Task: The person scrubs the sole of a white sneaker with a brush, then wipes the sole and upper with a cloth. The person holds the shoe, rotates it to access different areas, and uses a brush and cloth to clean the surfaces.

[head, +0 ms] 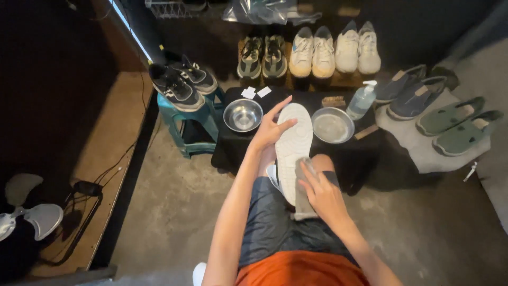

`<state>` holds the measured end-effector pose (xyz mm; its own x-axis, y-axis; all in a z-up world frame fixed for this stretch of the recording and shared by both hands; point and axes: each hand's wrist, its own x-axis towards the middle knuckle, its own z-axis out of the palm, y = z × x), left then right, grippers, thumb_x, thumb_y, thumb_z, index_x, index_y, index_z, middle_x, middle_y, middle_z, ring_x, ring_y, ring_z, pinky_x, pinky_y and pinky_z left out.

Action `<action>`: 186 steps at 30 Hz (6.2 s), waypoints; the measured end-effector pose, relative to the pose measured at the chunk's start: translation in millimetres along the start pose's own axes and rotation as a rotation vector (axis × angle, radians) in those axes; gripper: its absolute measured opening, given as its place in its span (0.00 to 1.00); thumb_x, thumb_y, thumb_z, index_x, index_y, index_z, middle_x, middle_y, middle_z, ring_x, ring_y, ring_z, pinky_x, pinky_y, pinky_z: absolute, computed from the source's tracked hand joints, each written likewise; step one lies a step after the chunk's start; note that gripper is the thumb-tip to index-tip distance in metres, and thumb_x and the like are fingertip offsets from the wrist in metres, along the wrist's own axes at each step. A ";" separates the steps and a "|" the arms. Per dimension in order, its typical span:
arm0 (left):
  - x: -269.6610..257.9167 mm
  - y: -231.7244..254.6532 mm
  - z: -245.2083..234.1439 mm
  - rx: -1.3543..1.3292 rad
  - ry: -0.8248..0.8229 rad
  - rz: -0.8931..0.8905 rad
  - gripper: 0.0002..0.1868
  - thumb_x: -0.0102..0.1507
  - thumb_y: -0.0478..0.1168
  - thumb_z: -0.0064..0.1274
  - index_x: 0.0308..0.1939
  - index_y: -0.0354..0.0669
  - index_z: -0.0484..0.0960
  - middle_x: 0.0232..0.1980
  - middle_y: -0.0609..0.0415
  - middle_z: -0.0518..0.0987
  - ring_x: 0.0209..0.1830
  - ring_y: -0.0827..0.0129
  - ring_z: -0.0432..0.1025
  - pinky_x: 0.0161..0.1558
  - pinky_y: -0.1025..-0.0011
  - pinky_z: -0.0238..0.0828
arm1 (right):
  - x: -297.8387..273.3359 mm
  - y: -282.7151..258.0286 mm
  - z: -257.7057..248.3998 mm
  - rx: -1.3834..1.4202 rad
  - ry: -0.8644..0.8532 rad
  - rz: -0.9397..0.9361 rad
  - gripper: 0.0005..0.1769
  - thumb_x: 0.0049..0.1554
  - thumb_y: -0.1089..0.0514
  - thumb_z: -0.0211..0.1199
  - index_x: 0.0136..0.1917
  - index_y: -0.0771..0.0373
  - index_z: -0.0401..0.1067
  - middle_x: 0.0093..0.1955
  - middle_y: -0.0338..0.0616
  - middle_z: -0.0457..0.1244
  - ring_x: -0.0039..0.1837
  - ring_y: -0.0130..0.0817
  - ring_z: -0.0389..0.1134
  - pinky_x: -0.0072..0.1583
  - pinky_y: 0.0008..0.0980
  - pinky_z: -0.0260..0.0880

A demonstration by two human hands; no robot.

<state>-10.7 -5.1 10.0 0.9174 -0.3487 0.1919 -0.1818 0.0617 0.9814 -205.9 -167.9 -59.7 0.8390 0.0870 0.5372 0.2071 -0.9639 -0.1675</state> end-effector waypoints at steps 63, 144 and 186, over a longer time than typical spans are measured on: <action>25.3 -29.2 -6.9 0.070 0.011 -0.071 0.34 0.63 0.47 0.57 0.74 0.52 0.67 0.77 0.51 0.66 0.78 0.63 0.59 0.74 0.65 0.55 | -53.4 40.1 -77.5 0.452 -0.707 0.314 0.25 0.60 0.40 0.55 0.71 0.30 0.70 0.74 0.19 0.64 0.73 0.23 0.65 0.72 0.27 0.59; -35.9 47.0 -0.1 0.587 0.039 0.540 0.26 0.68 0.44 0.56 0.69 0.43 0.71 0.63 0.42 0.73 0.70 0.47 0.64 0.71 0.52 0.62 | 9.6 -4.2 73.6 1.753 -0.394 0.836 0.46 0.53 0.58 0.70 0.81 0.61 0.57 0.62 0.52 0.66 0.64 0.42 0.68 0.70 0.48 0.64; -94.2 -13.2 -1.7 0.974 -0.018 -0.149 0.58 0.60 0.75 0.47 0.82 0.47 0.44 0.81 0.23 0.41 0.80 0.27 0.39 0.71 0.26 0.33 | 53.0 91.8 29.3 1.536 0.001 0.945 0.38 0.58 0.48 0.63 0.79 0.55 0.61 0.70 0.45 0.62 0.71 0.42 0.63 0.74 0.51 0.60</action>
<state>-94.1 28.4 -21.1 0.9507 -0.3045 0.0585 -0.2839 -0.7790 0.5591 -127.7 -244.4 -70.8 0.9373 -0.2961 -0.1838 -0.0582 0.3870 -0.9202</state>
